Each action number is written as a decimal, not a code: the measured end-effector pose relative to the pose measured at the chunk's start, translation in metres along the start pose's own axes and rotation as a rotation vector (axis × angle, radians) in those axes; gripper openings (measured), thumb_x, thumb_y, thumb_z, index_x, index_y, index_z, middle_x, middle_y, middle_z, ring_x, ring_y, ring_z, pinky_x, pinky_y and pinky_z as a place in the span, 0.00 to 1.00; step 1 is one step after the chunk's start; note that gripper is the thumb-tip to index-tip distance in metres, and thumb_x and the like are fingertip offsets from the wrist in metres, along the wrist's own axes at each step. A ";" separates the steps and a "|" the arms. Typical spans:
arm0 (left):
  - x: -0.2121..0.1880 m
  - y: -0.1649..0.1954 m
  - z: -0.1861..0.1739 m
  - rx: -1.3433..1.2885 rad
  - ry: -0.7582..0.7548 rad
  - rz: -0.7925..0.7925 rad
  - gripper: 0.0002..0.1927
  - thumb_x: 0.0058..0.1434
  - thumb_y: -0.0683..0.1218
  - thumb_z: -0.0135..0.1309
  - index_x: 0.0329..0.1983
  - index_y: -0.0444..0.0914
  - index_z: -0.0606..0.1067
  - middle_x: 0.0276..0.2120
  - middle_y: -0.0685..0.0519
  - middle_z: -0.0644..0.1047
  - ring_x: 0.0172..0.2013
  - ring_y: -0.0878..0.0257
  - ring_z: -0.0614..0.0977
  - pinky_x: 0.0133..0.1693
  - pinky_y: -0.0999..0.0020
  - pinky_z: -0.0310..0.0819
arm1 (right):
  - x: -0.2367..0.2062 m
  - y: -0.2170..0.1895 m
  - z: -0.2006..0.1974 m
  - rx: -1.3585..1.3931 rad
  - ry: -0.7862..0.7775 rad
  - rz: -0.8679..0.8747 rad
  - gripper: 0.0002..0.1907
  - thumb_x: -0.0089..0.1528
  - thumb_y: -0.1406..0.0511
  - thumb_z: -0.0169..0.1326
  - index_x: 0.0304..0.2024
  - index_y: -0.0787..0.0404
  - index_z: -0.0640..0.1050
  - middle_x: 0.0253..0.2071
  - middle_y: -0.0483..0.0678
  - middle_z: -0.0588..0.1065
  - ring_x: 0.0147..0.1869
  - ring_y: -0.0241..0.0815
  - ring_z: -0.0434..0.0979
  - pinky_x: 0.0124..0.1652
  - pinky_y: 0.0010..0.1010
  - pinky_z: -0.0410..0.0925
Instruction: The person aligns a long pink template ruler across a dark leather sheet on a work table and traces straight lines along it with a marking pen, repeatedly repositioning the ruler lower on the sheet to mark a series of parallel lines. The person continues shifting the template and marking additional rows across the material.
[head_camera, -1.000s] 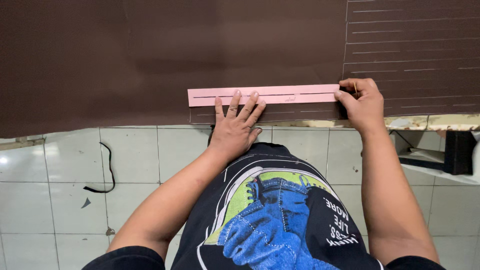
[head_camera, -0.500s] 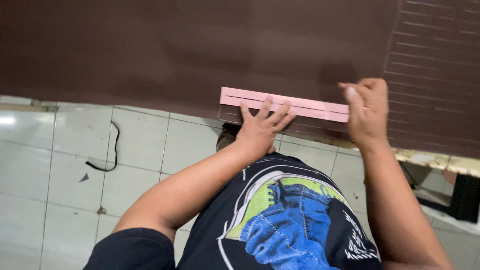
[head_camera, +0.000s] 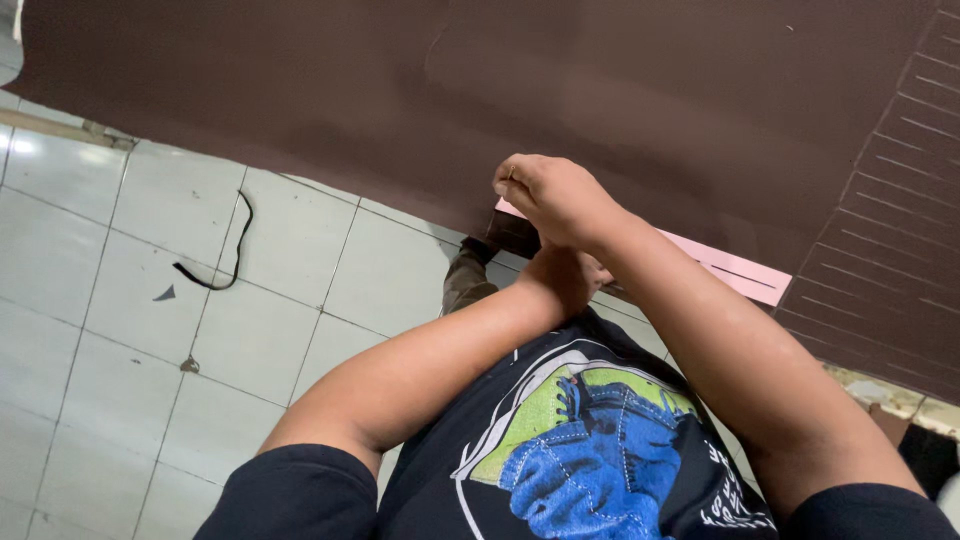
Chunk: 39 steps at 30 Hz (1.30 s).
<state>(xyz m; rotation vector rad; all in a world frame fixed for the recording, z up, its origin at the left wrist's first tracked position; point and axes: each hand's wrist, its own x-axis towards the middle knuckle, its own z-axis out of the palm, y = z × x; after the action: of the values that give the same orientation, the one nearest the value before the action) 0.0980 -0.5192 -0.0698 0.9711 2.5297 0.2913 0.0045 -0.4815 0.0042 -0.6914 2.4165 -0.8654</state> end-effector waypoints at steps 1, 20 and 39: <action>-0.001 -0.001 0.001 -0.027 0.039 0.002 0.26 0.67 0.47 0.40 0.68 0.58 0.68 0.63 0.56 0.73 0.62 0.53 0.73 0.61 0.41 0.62 | 0.003 0.000 0.002 0.007 -0.003 -0.013 0.12 0.68 0.59 0.52 0.46 0.60 0.79 0.42 0.53 0.80 0.47 0.54 0.81 0.45 0.41 0.72; -0.005 -0.001 0.006 0.167 0.053 0.036 0.31 0.68 0.52 0.40 0.75 0.57 0.55 0.74 0.53 0.51 0.71 0.47 0.50 0.52 0.09 0.54 | -0.011 0.014 -0.012 -0.128 0.143 -0.208 0.10 0.67 0.64 0.53 0.46 0.63 0.80 0.44 0.53 0.80 0.47 0.54 0.81 0.46 0.40 0.73; 0.026 0.032 0.001 0.277 0.227 0.083 0.37 0.61 0.48 0.48 0.75 0.47 0.59 0.67 0.44 0.60 0.57 0.32 0.66 0.51 0.20 0.65 | -0.220 0.132 -0.062 0.026 0.495 0.391 0.11 0.67 0.62 0.55 0.49 0.61 0.81 0.43 0.52 0.81 0.46 0.47 0.84 0.46 0.33 0.73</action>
<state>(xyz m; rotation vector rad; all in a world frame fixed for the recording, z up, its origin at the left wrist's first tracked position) 0.1001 -0.4779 -0.0673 1.2095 2.7934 0.0787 0.0967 -0.2344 0.0151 0.0284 2.8223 -0.9813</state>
